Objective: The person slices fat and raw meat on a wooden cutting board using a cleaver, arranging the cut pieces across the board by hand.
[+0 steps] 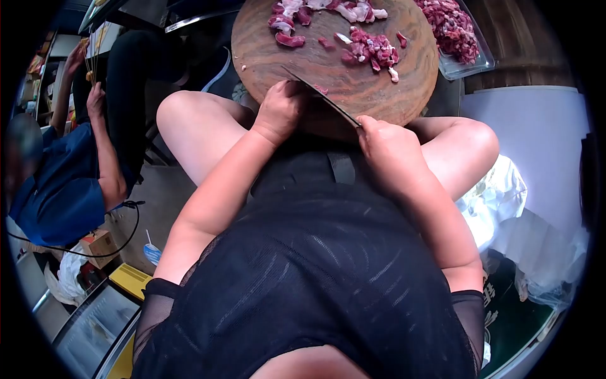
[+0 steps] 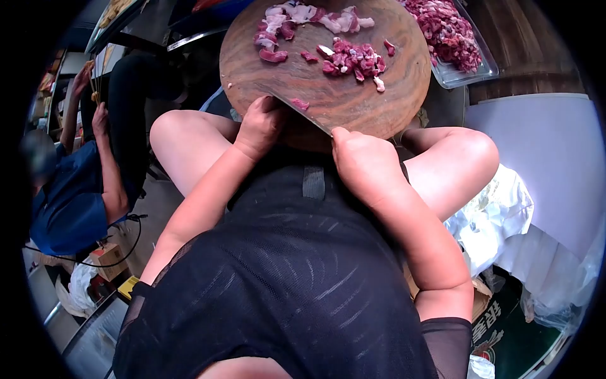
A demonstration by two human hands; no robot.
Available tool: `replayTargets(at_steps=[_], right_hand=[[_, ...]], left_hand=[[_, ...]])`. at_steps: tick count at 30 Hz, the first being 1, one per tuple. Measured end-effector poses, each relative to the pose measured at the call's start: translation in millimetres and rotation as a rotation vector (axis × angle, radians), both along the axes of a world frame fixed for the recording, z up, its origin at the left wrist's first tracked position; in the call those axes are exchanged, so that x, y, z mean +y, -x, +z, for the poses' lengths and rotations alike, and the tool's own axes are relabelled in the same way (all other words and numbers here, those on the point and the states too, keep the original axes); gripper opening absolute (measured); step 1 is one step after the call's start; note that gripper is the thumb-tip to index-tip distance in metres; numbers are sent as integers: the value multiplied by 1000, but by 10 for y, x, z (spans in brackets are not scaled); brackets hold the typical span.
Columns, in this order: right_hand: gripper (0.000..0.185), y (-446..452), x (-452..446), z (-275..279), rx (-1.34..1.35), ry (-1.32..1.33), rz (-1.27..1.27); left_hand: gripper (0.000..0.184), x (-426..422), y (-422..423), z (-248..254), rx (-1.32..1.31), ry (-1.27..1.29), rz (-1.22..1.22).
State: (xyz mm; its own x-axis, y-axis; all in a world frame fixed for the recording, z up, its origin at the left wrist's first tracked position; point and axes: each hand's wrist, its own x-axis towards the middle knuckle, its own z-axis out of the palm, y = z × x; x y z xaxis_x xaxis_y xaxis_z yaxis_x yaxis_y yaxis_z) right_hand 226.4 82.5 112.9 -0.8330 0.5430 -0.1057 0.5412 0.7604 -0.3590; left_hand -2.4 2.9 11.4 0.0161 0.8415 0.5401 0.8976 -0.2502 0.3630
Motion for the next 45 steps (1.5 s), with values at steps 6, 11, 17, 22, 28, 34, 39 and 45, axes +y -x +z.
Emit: replayTargets(at_steps=[6, 11, 17, 22, 28, 34, 39, 45], right_hand=[[14, 314, 28, 80, -72, 55, 69], [19, 745, 143, -102, -62, 78, 59], [25, 297, 584, -7, -213, 204, 70], [27, -294, 728, -86, 84, 99, -202], [26, -510, 485, 78, 167, 278, -235], [28, -350, 486, 1, 24, 406, -189], [30, -319, 689, -180, 76, 351, -375], [30, -325, 643, -177, 74, 365, -396]], left_hand=[[25, -38, -26, -42, 120, -9, 76], [21, -61, 3, -154, 115, 54, 102], [8, -15, 29, 81, 46, 277, 272], [25, 491, -54, 99, -189, 154, 80], [24, 888, 477, 200, 24, 229, 322], [22, 664, 724, 339, -27, 690, 537], [20, 504, 734, 286, -525, 465, 268], [21, 520, 286, 602, -1578, 372, -1]])
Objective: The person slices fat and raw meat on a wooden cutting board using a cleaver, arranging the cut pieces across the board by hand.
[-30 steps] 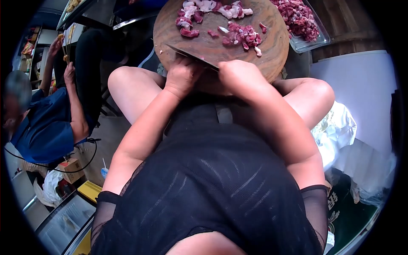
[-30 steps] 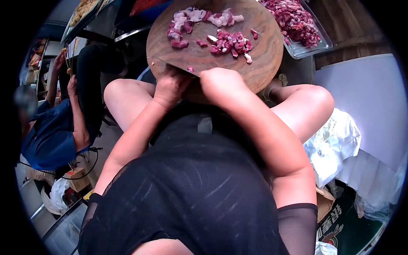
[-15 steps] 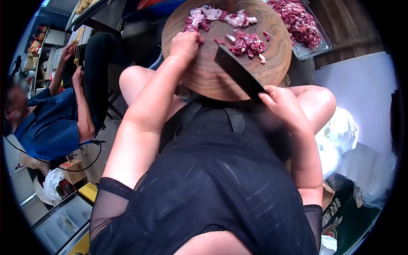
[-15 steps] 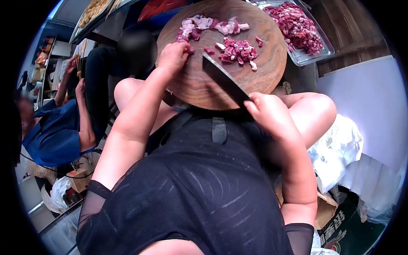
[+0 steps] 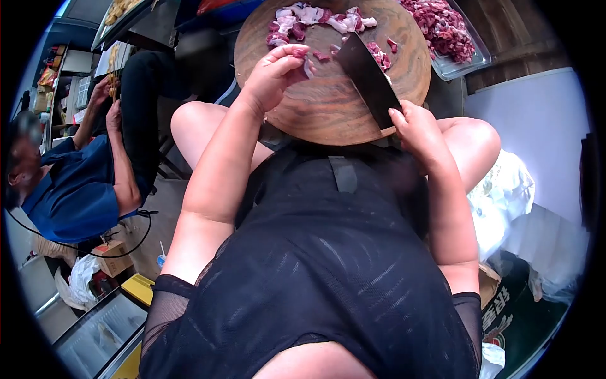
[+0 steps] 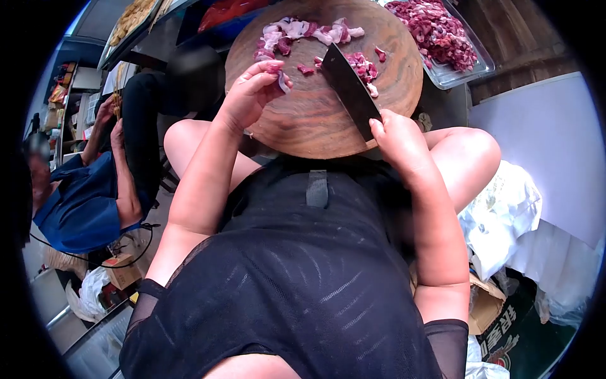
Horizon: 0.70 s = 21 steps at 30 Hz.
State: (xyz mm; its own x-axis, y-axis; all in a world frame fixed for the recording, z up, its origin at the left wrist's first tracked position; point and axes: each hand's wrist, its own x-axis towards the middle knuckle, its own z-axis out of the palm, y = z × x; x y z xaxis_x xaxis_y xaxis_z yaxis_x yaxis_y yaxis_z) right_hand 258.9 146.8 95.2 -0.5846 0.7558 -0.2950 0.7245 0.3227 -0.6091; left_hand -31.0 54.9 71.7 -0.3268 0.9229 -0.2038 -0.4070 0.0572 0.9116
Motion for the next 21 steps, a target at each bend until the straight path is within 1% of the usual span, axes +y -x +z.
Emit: replayTargets(at_steps=[2, 3, 4, 6, 7, 8, 10, 12, 13, 14, 15, 16, 18, 19, 21], right_hand=[[31, -1, -5, 5, -17, -6, -2], [31, -2, -2, 4, -26, -12, -2], [31, -5, 0, -5, -32, -11, -3], [31, -10, 6, -24, -32, -24, 4], [31, -13, 2, -18, -34, -26, 5], [31, -13, 0, -11, -25, -11, -1], [31, -33, -31, -25, -14, 6, -18], [29, -76, -113, -77, 138, 28, -41], [29, -46, -161, -19, 135, 32, -40], [28, 11, -230, 74, 173, 200, -93], [28, 56, -277, 129, 212, 363, -146], [28, 89, -284, 92, 213, 362, -148], [23, 162, -252, -41, 172, 457, -87], [23, 175, -243, -60, 137, 446, -89], [25, 119, -220, -61, 151, 459, -112]], left_hand=[[29, 38, -116, 21, -36, 20, -176], [38, 57, -189, 69, 130, 53, -271], [54, 65, -244, 59, 224, 152, -352], [67, 96, -273, -283, 953, 281, -337], [70, 93, -295, -332, 1293, 301, -264], [70, 66, -293, -370, 1293, 300, -262], [64, -8, -279, -379, 1145, 341, -159], [62, -46, -145, -621, 1102, 298, -143], [57, -61, -79, -713, 935, 292, -155], [52, -89, -46, -818, 766, 289, -167], [43, -100, -72, -806, 832, 270, -154], [43, -106, -93, -782, 833, 268, -155], [35, -125, -136, -680, 970, 290, -123], [35, -146, -143, -606, 970, 287, -123], [28, -217, -116, -491, 1096, 317, -78]])
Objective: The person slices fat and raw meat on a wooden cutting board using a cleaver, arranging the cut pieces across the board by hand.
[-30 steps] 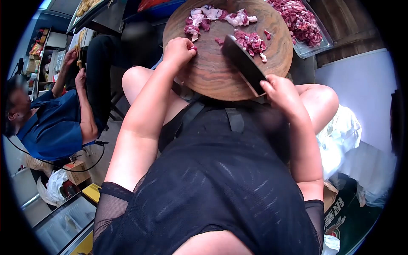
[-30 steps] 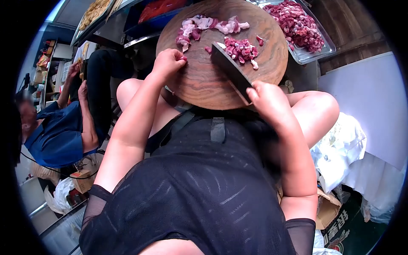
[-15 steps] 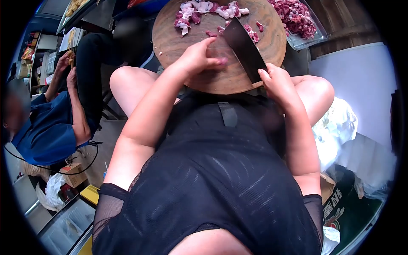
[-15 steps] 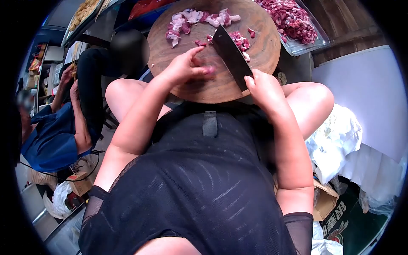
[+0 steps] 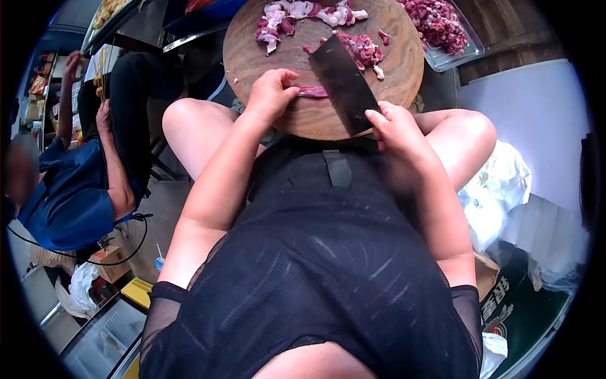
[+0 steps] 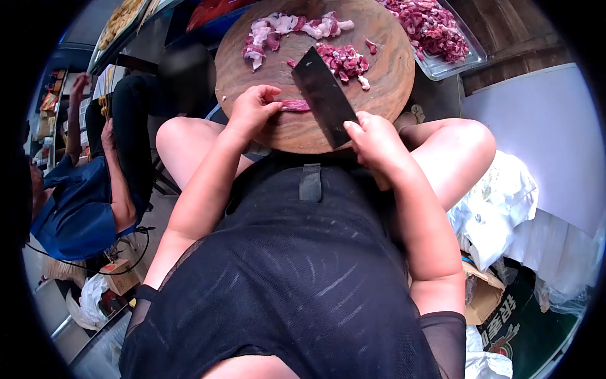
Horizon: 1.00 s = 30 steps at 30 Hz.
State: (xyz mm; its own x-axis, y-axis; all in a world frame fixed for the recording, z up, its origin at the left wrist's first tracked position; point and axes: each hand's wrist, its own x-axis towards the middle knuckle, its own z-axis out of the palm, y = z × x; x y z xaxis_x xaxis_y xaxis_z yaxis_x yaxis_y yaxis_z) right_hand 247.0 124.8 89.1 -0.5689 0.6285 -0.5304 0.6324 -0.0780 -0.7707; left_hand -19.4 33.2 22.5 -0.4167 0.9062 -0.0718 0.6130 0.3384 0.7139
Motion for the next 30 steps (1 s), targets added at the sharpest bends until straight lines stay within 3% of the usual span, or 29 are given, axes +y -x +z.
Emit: replayTargets(at_steps=[3, 5, 6, 8, 11, 13, 15, 16, 18, 21, 25, 27, 29, 30], right_hand=[[26, -122, 3, 59, -43, -20, 12], [24, -199, -78, 99, -103, -497, 175], [21, -218, -131, 99, -100, -658, 215], [20, -195, -253, 170, -91, -716, 225], [17, -99, -419, 200, -63, -928, 275], [11, -25, -474, 223, -194, -953, 378], [9, 20, -520, 210, -231, -932, 405], [7, 52, -538, 203, -261, -915, 435], [7, 189, -529, 266, -280, -901, 451], [9, 463, -390, 174, -254, -887, 455], [15, 775, 31, 14, -133, -822, 409], [19, 673, 81, -27, -100, -851, 337], [21, 502, -4, 44, -23, -870, 235], [15, 426, -97, 161, -43, -903, 241]], left_hand=[[28, -132, 130, 5, 113, -26, 54], [26, -204, 117, -3, 189, -80, 34], [25, -205, 70, 20, 356, -266, -78], [21, -200, -104, 60, 551, -520, -275], [16, -132, -269, -153, 588, -502, -393], [20, -97, -284, -204, 552, -480, -393], [24, -59, -298, -206, 157, -404, -309], [24, -58, -318, -194, 154, -400, -310], [27, -62, -337, -174, 601, -574, -351], [30, -80, -317, -268, 630, -536, -345], [30, -129, -298, -159, 493, -420, -355], [27, -159, -250, -75, 112, -440, -214], [23, -229, -152, -175, 178, -522, -1], [21, -232, -99, -149, 253, -539, -65]])
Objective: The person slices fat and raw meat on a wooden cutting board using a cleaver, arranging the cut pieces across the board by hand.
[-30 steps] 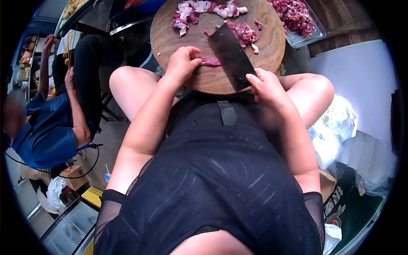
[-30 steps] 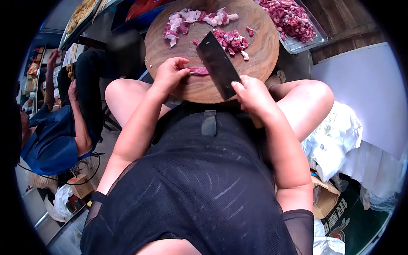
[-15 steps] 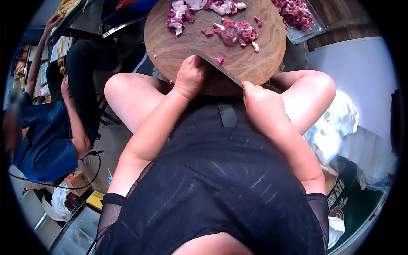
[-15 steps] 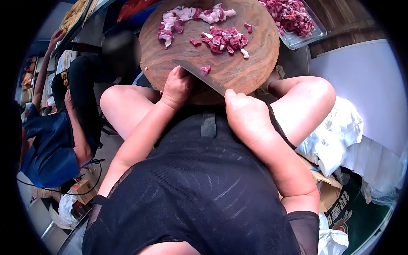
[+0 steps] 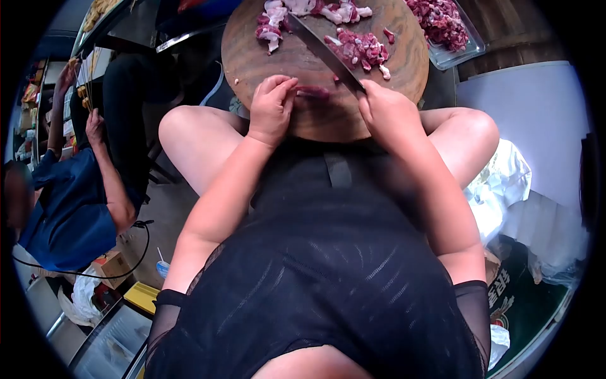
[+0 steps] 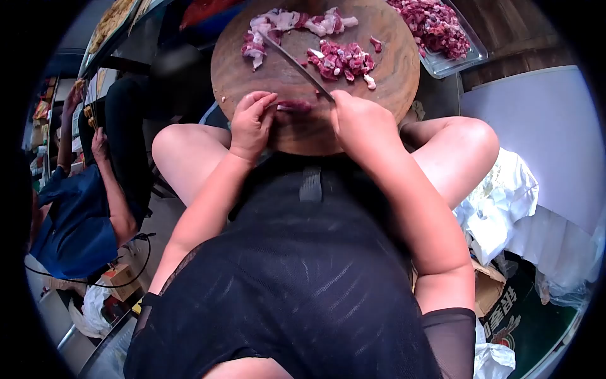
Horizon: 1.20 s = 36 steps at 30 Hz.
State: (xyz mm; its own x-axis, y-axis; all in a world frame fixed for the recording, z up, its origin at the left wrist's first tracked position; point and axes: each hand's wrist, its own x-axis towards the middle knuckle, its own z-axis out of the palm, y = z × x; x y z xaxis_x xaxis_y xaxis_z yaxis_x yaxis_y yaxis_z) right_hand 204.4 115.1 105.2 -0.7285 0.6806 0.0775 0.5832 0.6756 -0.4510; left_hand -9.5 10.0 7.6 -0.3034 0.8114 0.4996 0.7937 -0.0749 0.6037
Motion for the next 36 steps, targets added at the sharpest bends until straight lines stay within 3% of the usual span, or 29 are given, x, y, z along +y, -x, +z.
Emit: replayTargets(at_steps=[4, 6, 11, 13, 21, 24, 29, 31, 36], right_hand=[[13, -245, -273, 73, 32, 11, 50], [11, -266, -359, 133, -153, 47, 84], [9, -100, -392, 162, -242, 31, 110], [11, 67, -344, 175, -294, 75, 138], [22, 441, 66, -168, -133, 90, 71], [23, 225, -32, -92, -20, 95, -27], [20, -115, -315, 117, -76, 59, 31], [19, -160, -375, 83, -56, 47, 58], [12, -64, -416, 121, -237, 48, 139]], left_hand=[[17, 47, -29, -24, 230, 23, -160], [18, 85, -31, -47, 214, 31, -180], [21, 143, -12, -127, 239, -33, -197], [20, 127, -43, -52, 389, -55, -158], [15, 74, -11, 7, 289, 147, -87], [32, 58, 31, 129, 94, 365, 63], [34, -45, 174, 89, 1, 244, -34], [22, -35, 186, -13, 174, 175, -107], [15, -1, 141, -68, 248, 156, -70]])
